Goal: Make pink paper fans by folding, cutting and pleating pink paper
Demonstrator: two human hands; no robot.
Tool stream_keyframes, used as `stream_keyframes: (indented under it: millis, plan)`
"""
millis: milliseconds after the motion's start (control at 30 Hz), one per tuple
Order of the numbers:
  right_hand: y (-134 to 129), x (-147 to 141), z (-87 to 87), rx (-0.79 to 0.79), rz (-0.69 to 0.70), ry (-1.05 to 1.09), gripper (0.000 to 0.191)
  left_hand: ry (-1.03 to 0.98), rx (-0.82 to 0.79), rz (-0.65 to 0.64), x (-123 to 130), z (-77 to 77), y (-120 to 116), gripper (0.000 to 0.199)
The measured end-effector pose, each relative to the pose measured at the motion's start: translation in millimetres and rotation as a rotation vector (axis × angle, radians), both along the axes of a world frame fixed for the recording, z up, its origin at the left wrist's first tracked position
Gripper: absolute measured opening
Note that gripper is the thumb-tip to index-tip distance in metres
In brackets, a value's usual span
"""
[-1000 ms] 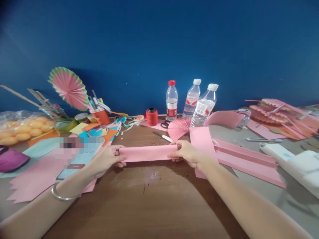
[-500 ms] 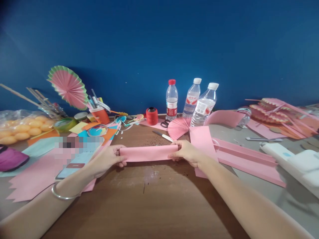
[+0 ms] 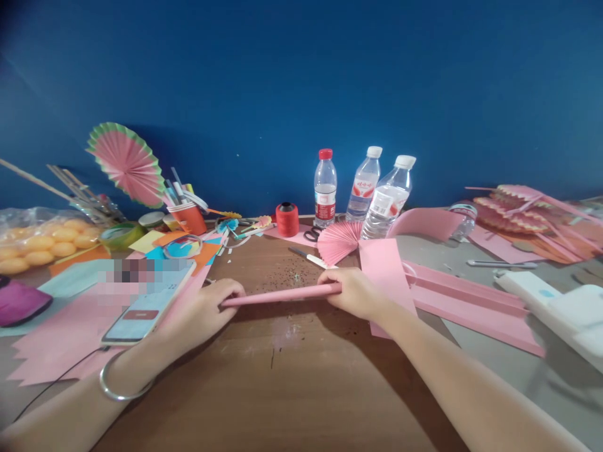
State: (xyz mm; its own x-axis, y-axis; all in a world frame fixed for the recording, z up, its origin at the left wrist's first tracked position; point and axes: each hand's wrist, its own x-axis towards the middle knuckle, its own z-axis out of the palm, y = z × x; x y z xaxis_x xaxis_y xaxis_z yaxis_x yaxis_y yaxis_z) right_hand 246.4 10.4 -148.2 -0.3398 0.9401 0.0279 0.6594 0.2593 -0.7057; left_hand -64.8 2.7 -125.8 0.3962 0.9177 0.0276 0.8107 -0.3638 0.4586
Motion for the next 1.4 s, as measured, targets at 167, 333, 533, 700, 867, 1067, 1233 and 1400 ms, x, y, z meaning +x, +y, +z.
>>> stream_keyframes:
  millis: [167, 333, 533, 700, 867, 1067, 1233, 1400]
  plan:
    - [-2, 1, -0.5, 0.088, 0.09, -0.137, 0.016, 0.059, 0.04, -0.085, 3, -5.1, 3, 0.024]
    - [-4, 0, 5.8, 0.119, 0.103, -0.21, 0.014, 0.085, 0.055, -0.127, -1, -11.6, 8, 0.031]
    - [-5, -2, 10.1, 0.126, 0.14, -0.257, 0.015, 0.118, 0.048, -0.137, -3, -12.0, 10, 0.032]
    - [-4, -2, 10.6, 0.121, 0.148, -0.275, 0.013, 0.137, 0.033, -0.118, -1, -7.1, 11, 0.032]
    - [-2, -1, 6.4, 0.097, 0.12, -0.249, 0.014, 0.138, 0.004, -0.058, -1, -3.0, 12, 0.032]
    - [0, 1, 0.0, 0.033, 0.099, -0.187, 0.04, 0.116, -0.128, -0.056, -9, 4.5, 12, 0.016]
    - [-1, -2, 1.6, 0.009, 0.129, -0.211, 0.032, 0.104, -0.13, -0.079, -9, 6.2, 12, 0.01]
    - [2, -3, 3.5, 0.007, 0.174, -0.222, 0.026, 0.119, -0.089, -0.101, -8, 1.5, 14, 0.019]
